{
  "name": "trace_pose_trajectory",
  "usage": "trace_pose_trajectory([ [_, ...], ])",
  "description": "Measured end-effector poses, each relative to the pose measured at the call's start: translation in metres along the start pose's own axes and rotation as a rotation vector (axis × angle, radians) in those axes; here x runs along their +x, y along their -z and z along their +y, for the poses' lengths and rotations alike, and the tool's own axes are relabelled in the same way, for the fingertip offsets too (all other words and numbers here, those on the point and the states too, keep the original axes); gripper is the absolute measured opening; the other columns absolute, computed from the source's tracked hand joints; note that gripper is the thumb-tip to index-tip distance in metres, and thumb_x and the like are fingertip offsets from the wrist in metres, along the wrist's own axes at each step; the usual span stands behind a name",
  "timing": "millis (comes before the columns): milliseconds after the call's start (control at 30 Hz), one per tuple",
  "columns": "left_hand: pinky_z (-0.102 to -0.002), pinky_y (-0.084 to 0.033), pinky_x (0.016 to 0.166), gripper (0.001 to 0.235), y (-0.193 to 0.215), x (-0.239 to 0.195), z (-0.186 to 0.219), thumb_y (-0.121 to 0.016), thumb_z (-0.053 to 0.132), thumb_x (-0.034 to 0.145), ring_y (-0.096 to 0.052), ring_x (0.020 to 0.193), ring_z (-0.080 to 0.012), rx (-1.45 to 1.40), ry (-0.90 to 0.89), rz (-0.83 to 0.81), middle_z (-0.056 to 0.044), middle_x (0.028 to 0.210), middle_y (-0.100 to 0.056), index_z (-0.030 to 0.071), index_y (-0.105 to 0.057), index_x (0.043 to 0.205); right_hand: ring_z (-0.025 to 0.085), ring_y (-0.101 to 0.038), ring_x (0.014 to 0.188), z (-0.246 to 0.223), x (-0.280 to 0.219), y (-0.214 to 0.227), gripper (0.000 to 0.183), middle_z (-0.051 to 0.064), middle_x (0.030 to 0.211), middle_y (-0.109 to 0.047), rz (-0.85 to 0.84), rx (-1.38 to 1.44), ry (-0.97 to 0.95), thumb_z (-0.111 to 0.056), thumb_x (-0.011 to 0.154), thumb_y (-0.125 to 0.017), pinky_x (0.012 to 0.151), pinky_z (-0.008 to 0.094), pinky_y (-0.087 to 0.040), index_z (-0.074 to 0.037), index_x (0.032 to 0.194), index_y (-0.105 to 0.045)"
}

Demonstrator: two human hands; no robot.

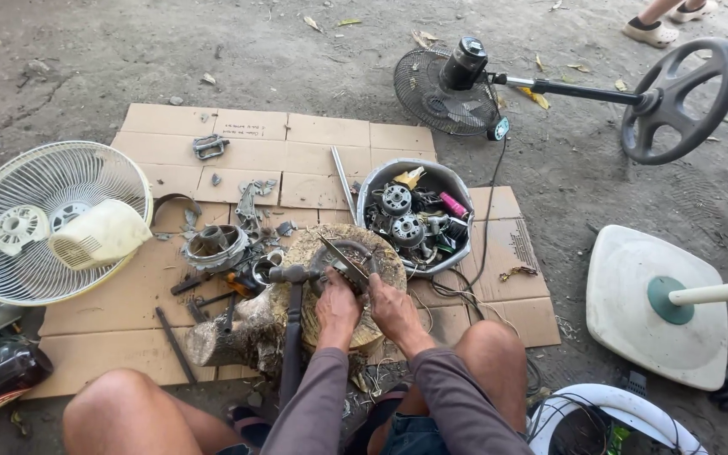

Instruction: The person sits on the ground and uses a hammer and a metal rod to strike and adjust a circular metal component resting on a log. The person repeatedly positions the rod and strikes it with the hammer to manipulate the metal part.

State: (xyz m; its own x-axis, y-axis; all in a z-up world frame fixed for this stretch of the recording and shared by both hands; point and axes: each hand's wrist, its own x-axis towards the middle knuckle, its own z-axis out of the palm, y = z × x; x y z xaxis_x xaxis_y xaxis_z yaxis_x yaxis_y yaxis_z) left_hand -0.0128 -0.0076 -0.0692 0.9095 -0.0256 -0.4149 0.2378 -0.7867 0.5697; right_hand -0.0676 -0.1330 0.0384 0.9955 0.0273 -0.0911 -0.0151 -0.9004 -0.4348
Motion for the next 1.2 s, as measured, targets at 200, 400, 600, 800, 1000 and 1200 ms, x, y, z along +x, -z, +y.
trace_pose_trajectory([
  [200, -0.057, -0.054, 0.102, 0.097, -0.001, 0.009, -0.005, -0.079, 0.038, 0.086, -0.068, 0.119, -0.0441, 0.069, -0.003, -0.027, -0.023, 0.125, -0.067, 0.001, -0.019, 0.152, 0.052, -0.071, 0.082, -0.007, -0.001, 0.001, 0.028, 0.023, 0.093, -0.071, -0.033, 0.011, -0.032, -0.030, 0.104, -0.032, 0.075, 0.068, -0.057, -0.014, 0.121, -0.049],
  [400, -0.055, -0.055, 0.104, 0.109, 0.061, -0.028, 0.015, -0.085, 0.043, 0.081, -0.060, 0.128, -0.0446, 0.125, -0.113, 0.004, -0.026, 0.136, -0.057, 0.001, -0.019, 0.157, 0.053, -0.072, 0.084, -0.010, -0.003, 0.005, 0.030, 0.025, 0.089, -0.071, -0.072, 0.000, -0.040, -0.028, 0.102, -0.031, 0.078, 0.067, -0.057, -0.015, 0.124, -0.047],
  [600, -0.051, -0.052, 0.103, 0.061, 0.124, -0.111, -0.018, -0.052, 0.048, 0.105, -0.060, 0.123, -0.0384, 0.144, -0.017, 0.366, -0.026, 0.128, -0.057, 0.004, -0.046, 0.146, 0.053, -0.072, 0.082, -0.001, 0.001, -0.006, 0.028, 0.028, 0.086, -0.071, -0.043, 0.032, -0.048, -0.028, 0.104, -0.030, 0.076, 0.065, -0.059, -0.012, 0.120, -0.048],
  [800, -0.042, -0.064, 0.075, 0.075, 0.101, -0.123, -0.084, -0.057, 0.035, 0.101, -0.071, 0.084, -0.0257, 0.010, 0.093, 0.067, -0.012, 0.109, -0.060, 0.012, -0.014, 0.159, 0.009, -0.039, 0.041, 0.006, 0.006, -0.019, 0.012, -0.003, 0.059, -0.041, 0.006, -0.006, 0.044, -0.013, 0.112, -0.034, 0.030, 0.025, -0.038, -0.008, 0.115, -0.044],
  [1000, -0.037, -0.057, 0.063, 0.063, 0.079, -0.103, -0.104, -0.060, 0.024, 0.098, -0.067, 0.072, -0.0210, -0.076, 0.150, 0.196, -0.005, 0.099, -0.063, 0.014, -0.035, 0.155, 0.009, -0.039, 0.040, -0.001, 0.000, -0.015, 0.013, -0.002, 0.060, -0.044, 0.034, 0.001, 0.055, -0.011, 0.112, -0.033, 0.028, 0.025, -0.037, -0.007, 0.114, -0.045],
  [1200, -0.033, -0.048, 0.043, 0.031, 0.132, -0.140, -0.047, -0.052, 0.032, 0.102, -0.053, 0.052, -0.0183, -0.721, 0.172, 0.090, -0.004, 0.072, -0.053, 0.004, -0.057, 0.115, 0.011, -0.044, 0.041, -0.006, 0.003, -0.010, 0.018, 0.000, 0.060, -0.048, 0.012, 0.019, 0.018, -0.010, 0.112, -0.028, 0.030, 0.026, -0.043, -0.005, 0.111, -0.046],
])
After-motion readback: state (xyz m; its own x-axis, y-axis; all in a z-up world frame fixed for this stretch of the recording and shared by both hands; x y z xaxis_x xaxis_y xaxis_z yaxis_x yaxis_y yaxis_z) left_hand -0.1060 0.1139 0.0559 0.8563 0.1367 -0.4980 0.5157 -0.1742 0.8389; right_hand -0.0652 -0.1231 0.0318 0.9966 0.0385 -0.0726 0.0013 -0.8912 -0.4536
